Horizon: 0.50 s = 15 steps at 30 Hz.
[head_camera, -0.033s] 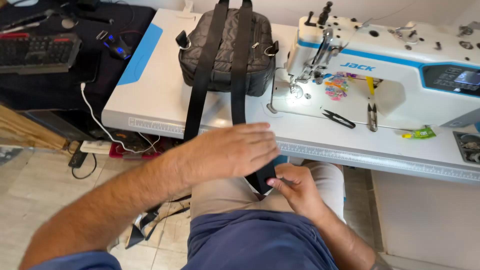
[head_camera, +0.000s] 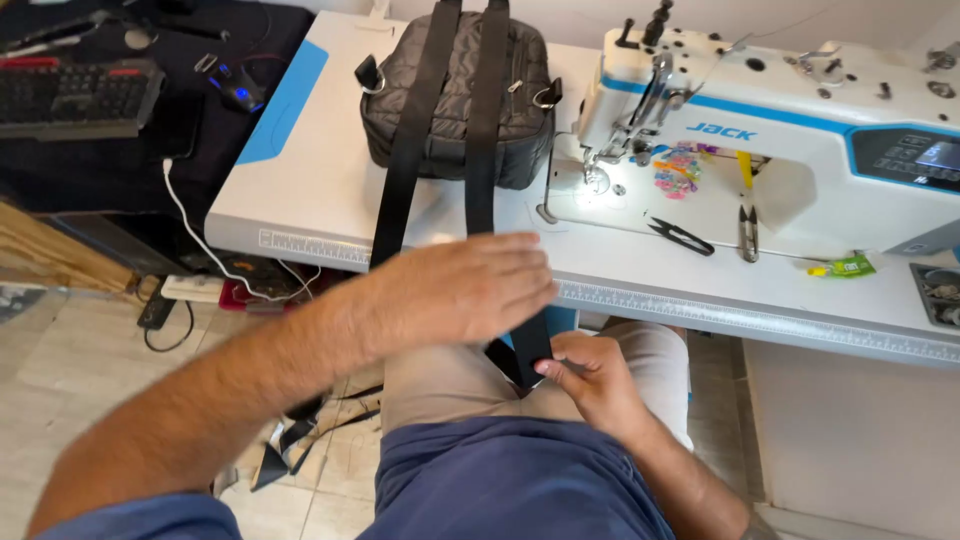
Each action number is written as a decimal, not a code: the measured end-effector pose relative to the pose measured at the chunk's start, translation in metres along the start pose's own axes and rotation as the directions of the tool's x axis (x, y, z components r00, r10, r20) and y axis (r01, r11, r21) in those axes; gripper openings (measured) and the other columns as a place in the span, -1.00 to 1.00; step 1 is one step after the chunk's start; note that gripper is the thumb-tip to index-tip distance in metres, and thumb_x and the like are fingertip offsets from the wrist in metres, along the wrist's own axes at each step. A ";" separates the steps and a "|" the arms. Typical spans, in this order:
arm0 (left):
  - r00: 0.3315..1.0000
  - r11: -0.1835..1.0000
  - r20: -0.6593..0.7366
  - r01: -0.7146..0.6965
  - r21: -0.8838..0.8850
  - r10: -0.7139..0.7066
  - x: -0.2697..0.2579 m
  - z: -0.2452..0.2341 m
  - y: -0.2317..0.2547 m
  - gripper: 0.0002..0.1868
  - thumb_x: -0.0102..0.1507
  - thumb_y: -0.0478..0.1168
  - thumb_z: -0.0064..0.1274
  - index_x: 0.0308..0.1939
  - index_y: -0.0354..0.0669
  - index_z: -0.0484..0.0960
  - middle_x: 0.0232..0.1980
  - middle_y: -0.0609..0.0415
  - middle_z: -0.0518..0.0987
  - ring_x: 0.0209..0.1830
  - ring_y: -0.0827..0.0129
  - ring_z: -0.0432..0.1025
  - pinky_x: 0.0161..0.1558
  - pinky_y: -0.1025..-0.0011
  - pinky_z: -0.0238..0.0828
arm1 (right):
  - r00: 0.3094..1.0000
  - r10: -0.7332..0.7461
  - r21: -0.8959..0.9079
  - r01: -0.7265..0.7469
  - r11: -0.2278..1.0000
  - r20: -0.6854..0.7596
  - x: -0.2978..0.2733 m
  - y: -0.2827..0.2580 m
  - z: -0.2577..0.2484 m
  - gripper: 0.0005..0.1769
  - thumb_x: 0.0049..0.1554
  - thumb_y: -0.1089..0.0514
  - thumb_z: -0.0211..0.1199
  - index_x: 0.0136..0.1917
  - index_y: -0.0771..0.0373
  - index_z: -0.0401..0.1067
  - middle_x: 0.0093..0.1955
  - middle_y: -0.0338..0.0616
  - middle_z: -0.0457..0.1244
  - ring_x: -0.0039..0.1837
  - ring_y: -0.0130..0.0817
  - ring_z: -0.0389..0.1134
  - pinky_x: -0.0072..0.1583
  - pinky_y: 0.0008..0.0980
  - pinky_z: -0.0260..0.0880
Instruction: Sewing and assembling straps onto a quilted bag using an industrial sewing machine
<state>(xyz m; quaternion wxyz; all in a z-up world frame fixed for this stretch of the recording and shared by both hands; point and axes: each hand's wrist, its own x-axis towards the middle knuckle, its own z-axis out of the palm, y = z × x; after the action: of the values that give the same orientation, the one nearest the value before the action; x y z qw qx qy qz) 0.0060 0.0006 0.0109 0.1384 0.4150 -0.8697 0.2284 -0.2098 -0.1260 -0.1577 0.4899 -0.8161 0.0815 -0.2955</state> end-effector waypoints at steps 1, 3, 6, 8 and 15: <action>1.000 0.997 0.015 -0.008 0.081 0.007 0.000 -0.010 -0.007 -0.70 0.26 -0.42 0.19 0.09 -0.31 0.63 0.04 -0.07 0.65 0.24 0.19 0.50 0.51 0.16 0.19 | 0.998 0.064 -0.033 -0.064 0.997 0.006 -0.013 0.024 0.007 -0.81 0.00 0.19 0.51 -0.31 0.28 0.53 -0.29 -0.13 0.42 -0.15 -0.03 0.49 -0.03 -0.20 0.44; 1.000 0.986 0.024 -0.017 0.168 0.013 0.002 -0.014 -0.024 -0.74 0.28 -0.41 0.17 0.06 -0.27 0.64 0.01 -0.02 0.66 0.22 0.22 0.52 0.51 0.19 0.19 | 0.993 0.121 -0.075 -0.120 0.990 0.010 -0.032 0.061 0.017 -0.76 -0.02 0.18 0.54 -0.33 0.31 0.50 -0.28 -0.05 0.43 -0.12 0.01 0.51 -0.02 -0.15 0.44; 0.996 0.919 0.082 -0.073 0.388 0.044 0.003 0.006 -0.059 -0.65 0.23 -0.37 0.21 0.12 -0.15 0.64 0.07 0.11 0.68 0.25 0.37 0.52 0.53 0.30 0.13 | 0.991 0.135 -0.209 -0.130 0.969 0.012 -0.033 0.094 0.028 -0.82 -0.02 0.20 0.52 -0.31 0.32 0.57 -0.32 0.02 0.43 -0.14 0.11 0.50 -0.06 -0.09 0.48; 0.992 0.859 -0.015 -0.099 0.501 0.124 -0.001 0.033 -0.086 -0.73 0.24 -0.32 0.21 0.02 -0.17 0.61 -0.02 0.13 0.66 0.17 0.38 0.52 0.52 0.28 0.16 | 0.972 0.235 -0.449 -0.216 0.867 -0.014 -0.023 0.103 0.034 -0.78 0.07 0.18 0.42 -0.32 0.37 0.55 -0.42 -0.02 0.37 -0.26 0.01 0.47 -0.17 -0.18 0.44; 0.968 0.898 -0.231 0.019 0.441 0.093 -0.013 0.091 -0.091 -0.83 0.26 -0.31 0.21 -0.07 -0.16 0.69 -0.02 0.02 0.68 0.25 0.25 0.45 0.47 0.16 0.15 | 0.914 0.406 -0.649 -0.296 0.701 0.022 0.005 0.144 0.031 -0.68 0.09 -0.16 0.38 -0.16 0.13 0.61 -0.21 -0.14 0.47 -0.05 0.09 0.50 -0.05 0.04 0.48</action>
<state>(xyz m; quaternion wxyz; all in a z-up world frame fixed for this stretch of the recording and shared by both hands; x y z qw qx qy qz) 0.0808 -0.0879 -0.0472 0.1438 0.3871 -0.7795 0.4710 -0.1653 -0.1778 -0.2887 0.2387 -0.9230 0.2900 -0.0839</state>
